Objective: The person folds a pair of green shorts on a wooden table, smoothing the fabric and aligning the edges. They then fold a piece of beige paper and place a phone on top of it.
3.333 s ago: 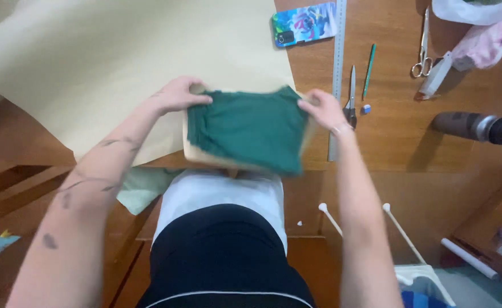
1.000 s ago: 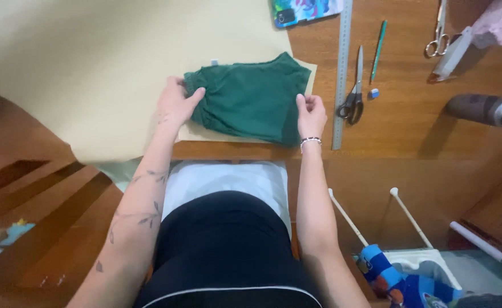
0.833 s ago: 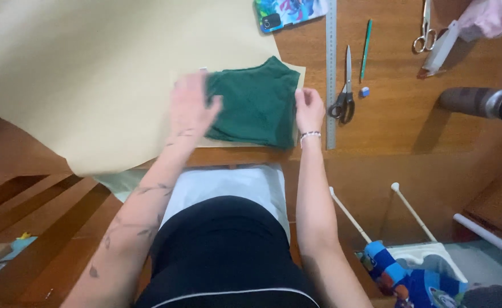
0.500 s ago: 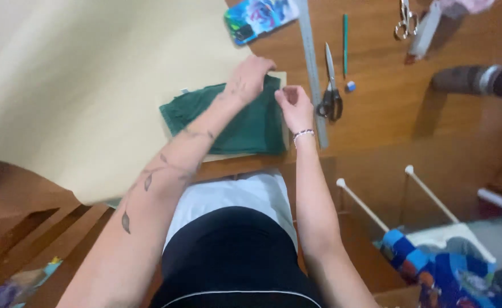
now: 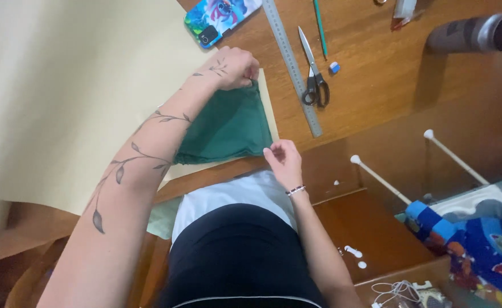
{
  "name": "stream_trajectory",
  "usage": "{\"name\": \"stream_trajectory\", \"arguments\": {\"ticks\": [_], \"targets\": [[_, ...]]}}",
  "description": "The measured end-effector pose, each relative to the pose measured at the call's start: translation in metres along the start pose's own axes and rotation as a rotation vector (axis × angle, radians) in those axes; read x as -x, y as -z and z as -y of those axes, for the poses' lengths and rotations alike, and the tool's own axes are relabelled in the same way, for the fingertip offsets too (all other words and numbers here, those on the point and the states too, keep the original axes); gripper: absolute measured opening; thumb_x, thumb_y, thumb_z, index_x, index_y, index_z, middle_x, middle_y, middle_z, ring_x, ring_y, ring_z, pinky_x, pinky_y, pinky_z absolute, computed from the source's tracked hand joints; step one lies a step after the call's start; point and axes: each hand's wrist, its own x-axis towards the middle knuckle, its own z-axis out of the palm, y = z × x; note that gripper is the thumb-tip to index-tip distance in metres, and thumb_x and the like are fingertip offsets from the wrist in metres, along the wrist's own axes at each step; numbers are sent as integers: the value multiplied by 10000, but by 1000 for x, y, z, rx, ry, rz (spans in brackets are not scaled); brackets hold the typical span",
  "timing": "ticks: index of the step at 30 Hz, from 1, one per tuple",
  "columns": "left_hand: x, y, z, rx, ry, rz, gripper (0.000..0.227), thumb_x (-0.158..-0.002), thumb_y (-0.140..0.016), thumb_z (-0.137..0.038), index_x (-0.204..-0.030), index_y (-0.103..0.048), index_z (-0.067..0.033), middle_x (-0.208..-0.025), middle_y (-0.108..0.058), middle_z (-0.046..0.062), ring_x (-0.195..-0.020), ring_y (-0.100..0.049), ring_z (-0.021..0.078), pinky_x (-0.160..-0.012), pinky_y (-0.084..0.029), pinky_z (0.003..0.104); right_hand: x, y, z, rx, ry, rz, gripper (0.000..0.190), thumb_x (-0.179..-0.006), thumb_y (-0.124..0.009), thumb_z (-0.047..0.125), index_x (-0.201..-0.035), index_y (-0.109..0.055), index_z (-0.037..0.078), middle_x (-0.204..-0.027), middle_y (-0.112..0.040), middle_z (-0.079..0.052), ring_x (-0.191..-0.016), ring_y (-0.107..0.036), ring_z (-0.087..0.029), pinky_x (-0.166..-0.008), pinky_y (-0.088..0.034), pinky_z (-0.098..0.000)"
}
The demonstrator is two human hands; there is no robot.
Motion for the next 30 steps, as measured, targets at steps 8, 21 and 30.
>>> {"name": "stream_trajectory", "arguments": {"ticks": [8, 21, 30], "targets": [[-2, -3, 0, -21, 67, 121, 232, -968, -693, -369, -1041, -753, -157, -1042, -699, 71, -962, -654, 317, -758, -521, 465, 8, -30, -10, -233, -336, -74, 179, -838, -778, 285, -814, -648, 164, -882, -686, 10, -778, -628, -103, -782, -523, -255], [13, 18, -8, 406, 157, 103, 114, -842, -819, -208, -901, -765, -126, -916, -769, 52, -885, -720, 188, -836, -570, 353, -2, -20, 11, 105, -275, -35, 454, -867, -774, 255, -1243, -577, 94, -1162, -679, -108, -914, -679, -210, -894, -561, -345], [19, -4, 9, 349, 79, 30, 320, -846, -803, -410, -1073, -760, -190, -1061, -769, -2, -1009, -709, 210, -923, -514, 379, -15, -10, 5, 352, -119, 153, 280, -854, -666, 353, -903, -599, 85, -894, -563, -99, -796, -556, -258, -699, -475, -384]]}}
